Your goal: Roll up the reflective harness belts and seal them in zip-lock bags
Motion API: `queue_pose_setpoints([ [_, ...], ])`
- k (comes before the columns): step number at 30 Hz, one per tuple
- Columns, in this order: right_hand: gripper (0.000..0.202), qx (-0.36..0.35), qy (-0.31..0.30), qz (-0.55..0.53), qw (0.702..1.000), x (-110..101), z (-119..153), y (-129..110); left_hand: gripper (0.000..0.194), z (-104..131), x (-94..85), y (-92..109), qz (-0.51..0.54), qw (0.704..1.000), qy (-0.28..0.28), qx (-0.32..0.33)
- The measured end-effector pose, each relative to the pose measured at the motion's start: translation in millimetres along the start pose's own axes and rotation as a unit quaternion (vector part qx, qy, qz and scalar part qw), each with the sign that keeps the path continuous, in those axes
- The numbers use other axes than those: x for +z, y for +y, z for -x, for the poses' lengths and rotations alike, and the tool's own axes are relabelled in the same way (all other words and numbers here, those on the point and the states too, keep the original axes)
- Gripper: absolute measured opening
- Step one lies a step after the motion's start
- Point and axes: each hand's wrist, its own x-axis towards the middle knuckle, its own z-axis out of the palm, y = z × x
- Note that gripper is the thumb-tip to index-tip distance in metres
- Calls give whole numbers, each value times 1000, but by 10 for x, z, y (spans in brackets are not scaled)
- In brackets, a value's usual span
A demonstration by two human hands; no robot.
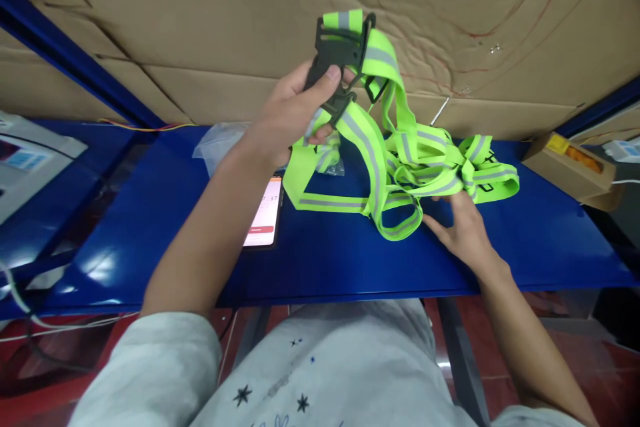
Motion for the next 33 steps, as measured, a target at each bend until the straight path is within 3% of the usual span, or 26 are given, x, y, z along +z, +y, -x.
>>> queue_pose_setpoints([
  [3,84,61,109,-174,977,43,-74,-163,42,13,-42,83,91,996,-26,1],
  [4,81,86,151,-226,959,44,-106,-226,39,19,-55,113,112,993,-35,6],
  [7,34,138,202,-299,922,28,-212,-390,26,33,-73,192,164,985,-51,14],
  [8,33,148,179,-313,921,23,-245,-426,23,35,-70,211,175,983,-59,8],
  [10,41,134,78,-361,920,27,-298,-464,25,35,-48,231,211,974,-76,-14],
  [12,36,80,-41,-385,919,56,-335,-465,24,33,-12,228,271,957,-97,-35],
  [14,46,-7,-123,-305,944,102,-363,-456,19,34,24,210,324,938,-113,-46],
  [16,52,-99,-147,-161,971,155,-385,-476,16,44,51,194,345,930,-116,-52],
  [18,53,-170,-163,-68,969,211,-406,-546,16,63,70,199,361,923,-124,-59],
  [23,62,-224,-267,-28,937,412,-487,-738,44,145,97,373,390,907,-150,-52],
  [26,41,-224,-257,20,940,503,-542,-634,60,198,25,532,329,936,-127,-2],
  [29,32,-185,-246,47,950,405,-529,-377,52,229,-214,608,194,979,-28,63],
  [31,25,-132,-232,58,962,217,-469,-207,28,227,-436,575,16,989,54,140],
  [32,23,-106,-224,64,967,100,-429,-144,24,217,-544,533,-98,979,78,161],
  [33,25,-77,-217,67,971,-21,-385,-102,34,199,-636,478,-210,961,79,163],
])
